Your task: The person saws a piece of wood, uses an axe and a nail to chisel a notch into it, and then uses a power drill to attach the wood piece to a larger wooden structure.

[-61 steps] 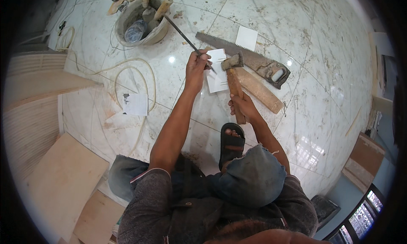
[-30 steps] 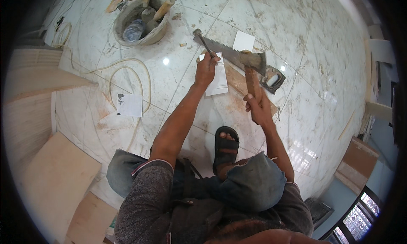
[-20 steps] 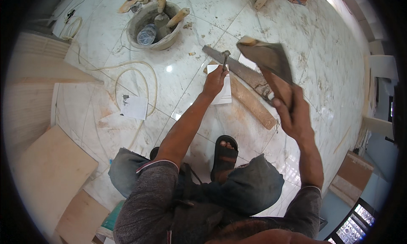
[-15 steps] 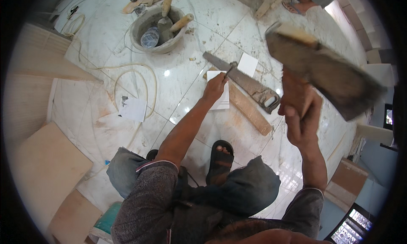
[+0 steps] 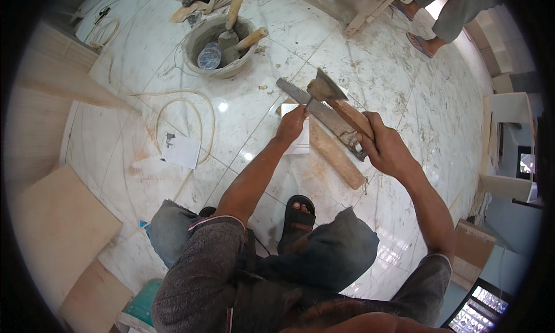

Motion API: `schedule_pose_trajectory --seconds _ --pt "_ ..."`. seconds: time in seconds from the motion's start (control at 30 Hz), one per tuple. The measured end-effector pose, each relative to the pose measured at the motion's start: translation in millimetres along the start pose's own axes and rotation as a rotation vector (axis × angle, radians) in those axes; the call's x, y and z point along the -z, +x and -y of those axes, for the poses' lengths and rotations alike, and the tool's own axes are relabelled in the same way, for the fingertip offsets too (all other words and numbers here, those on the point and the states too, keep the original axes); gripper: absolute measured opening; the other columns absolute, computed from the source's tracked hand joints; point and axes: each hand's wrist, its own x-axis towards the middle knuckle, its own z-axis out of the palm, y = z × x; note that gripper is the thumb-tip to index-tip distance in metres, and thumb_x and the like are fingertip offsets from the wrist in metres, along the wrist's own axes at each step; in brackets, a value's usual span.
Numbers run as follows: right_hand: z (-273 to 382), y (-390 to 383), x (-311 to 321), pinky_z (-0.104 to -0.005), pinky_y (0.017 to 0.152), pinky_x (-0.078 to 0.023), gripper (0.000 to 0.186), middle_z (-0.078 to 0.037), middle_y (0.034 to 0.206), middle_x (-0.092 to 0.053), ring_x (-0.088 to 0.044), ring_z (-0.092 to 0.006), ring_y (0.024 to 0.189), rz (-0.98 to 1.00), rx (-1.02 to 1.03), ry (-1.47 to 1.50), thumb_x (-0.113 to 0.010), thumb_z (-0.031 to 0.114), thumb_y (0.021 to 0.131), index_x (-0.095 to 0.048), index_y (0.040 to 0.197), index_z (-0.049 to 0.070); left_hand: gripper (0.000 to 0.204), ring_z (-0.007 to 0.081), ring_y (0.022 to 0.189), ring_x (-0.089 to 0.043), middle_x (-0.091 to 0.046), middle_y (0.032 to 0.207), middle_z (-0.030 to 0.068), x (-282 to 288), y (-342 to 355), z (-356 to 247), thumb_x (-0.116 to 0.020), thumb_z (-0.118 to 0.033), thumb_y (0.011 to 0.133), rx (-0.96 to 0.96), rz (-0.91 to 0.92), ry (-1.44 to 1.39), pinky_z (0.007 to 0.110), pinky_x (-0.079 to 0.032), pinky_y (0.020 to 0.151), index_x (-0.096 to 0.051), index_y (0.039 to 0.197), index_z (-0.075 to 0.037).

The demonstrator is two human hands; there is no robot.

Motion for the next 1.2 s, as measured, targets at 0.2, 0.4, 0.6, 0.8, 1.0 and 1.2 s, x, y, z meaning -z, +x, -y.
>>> schedule_pose_trajectory --seconds 0.2,0.4,0.6,0.8,1.0,1.2 --pt "32 -14 7 -0.0406 0.074 -0.049 0.045 -0.025 0.092 -0.063 -0.063 -0.0413 0.085 -0.319 0.093 0.291 -0.055 0.024 0.091 -0.039 0.125 0.0 0.019 0.0382 0.087 -0.06 -0.062 0.087 0.0201 2 2 3 -0.052 -0.02 0.093 0.071 -0.002 -0.01 0.042 -0.046 0.072 -0.053 0.097 -0.001" --pt "12 5 13 -0.0493 0.072 -0.046 0.041 -0.03 0.083 -0.061 -0.059 -0.0481 0.083 0.113 -0.127 -0.014 -0.051 0.023 0.091 -0.036 0.123 0.001 0.015 0.0417 0.082 -0.059 -0.061 0.083 0.0209 -6 -2 17 -0.056 -0.015 0.092 0.013 0.013 -0.019 0.044 -0.047 0.067 -0.051 0.097 -0.002" --pt "31 -15 11 -0.0355 0.067 -0.05 0.038 -0.02 0.087 -0.062 -0.062 -0.0196 0.075 -0.388 0.218 0.487 -0.052 0.019 0.093 -0.039 0.123 -0.001 0.014 0.0369 0.084 -0.06 -0.062 0.087 0.0189 -1 -5 8 -0.052 -0.016 0.093 0.056 0.046 0.013 0.042 -0.046 0.072 -0.054 0.097 -0.002" --pt "2 10 6 -0.0508 0.071 -0.046 0.041 -0.029 0.081 -0.061 -0.059 -0.0468 0.08 0.219 -0.124 -0.159 -0.052 0.02 0.089 -0.038 0.123 0.002 0.014 0.0393 0.084 -0.062 -0.063 0.088 0.0232 3 -5 22 -0.056 -0.013 0.091 0.101 -0.027 -0.003 0.041 -0.049 0.068 -0.054 0.097 0.0" --pt "39 -10 30 -0.0338 0.057 -0.048 0.041 -0.016 0.078 -0.06 -0.061 -0.0233 0.064 -0.307 0.007 0.36 -0.053 0.027 0.093 -0.039 0.121 0.0 0.016 0.0376 0.08 -0.062 -0.062 0.086 0.0211 -4 -5 25 -0.056 -0.011 0.091 -0.1 -0.035 0.02 0.041 -0.049 0.068 -0.054 0.099 0.002" --pt "-5 -36 -16 -0.0274 0.054 -0.046 0.047 -0.008 0.079 -0.057 -0.056 -0.0126 0.059 -0.183 -0.172 0.537 -0.053 0.034 0.094 -0.039 0.123 -0.001 0.019 0.0372 0.082 -0.061 -0.062 0.088 0.02 -4 1 8 -0.054 -0.019 0.093 0.038 0.02 -0.043 0.041 -0.047 0.067 -0.052 0.101 -0.002"
